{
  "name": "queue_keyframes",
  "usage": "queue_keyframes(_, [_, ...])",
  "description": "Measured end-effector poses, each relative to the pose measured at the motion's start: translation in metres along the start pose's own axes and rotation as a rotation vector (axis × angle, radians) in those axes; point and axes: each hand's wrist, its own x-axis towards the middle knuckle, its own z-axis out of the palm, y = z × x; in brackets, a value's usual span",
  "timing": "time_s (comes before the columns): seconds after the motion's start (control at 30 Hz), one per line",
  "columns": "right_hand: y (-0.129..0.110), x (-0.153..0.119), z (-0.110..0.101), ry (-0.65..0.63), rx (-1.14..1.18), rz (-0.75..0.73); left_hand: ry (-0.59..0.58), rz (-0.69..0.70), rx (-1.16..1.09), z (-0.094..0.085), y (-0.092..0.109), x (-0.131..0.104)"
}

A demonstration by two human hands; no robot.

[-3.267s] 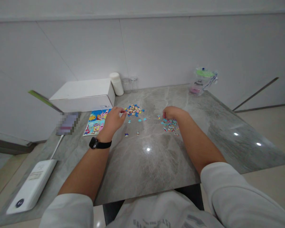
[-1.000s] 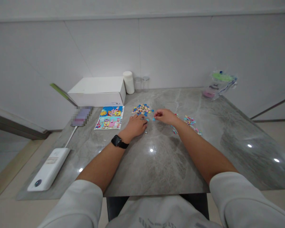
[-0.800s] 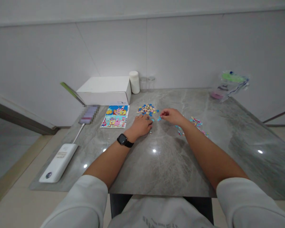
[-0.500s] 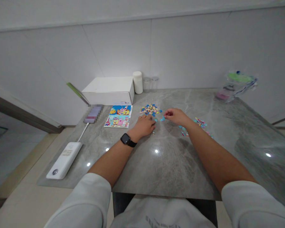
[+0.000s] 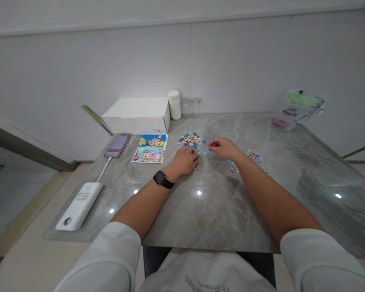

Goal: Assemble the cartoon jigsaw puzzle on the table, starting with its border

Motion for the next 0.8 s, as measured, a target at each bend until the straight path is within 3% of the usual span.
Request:
queue_keyframes(0.17, [0.004,0.003,0.003,0.007,0.065,0.007,0.050,0.014,-0.078,0.000,0.000,0.002])
queue_keyframes(0.37, [-0.007,0.000,0.011,-0.083,0.293,-0.007,0.293,0.000,-0.197,-0.004,-0.007,0.009])
queue_keyframes(0.57, [-0.015,-0.002,0.024,-0.132,0.399,0.008,0.304,0.033,-0.182,-0.006,-0.005,0.007])
queue_keyframes(0.67, [-0.011,0.000,0.025,-0.081,0.340,0.034,0.309,0.010,-0.198,-0.006,-0.009,0.008])
queue_keyframes(0.8, [-0.007,-0.001,0.022,0.084,-0.018,-0.016,0.287,-0.077,-0.160,0.000,-0.018,0.009])
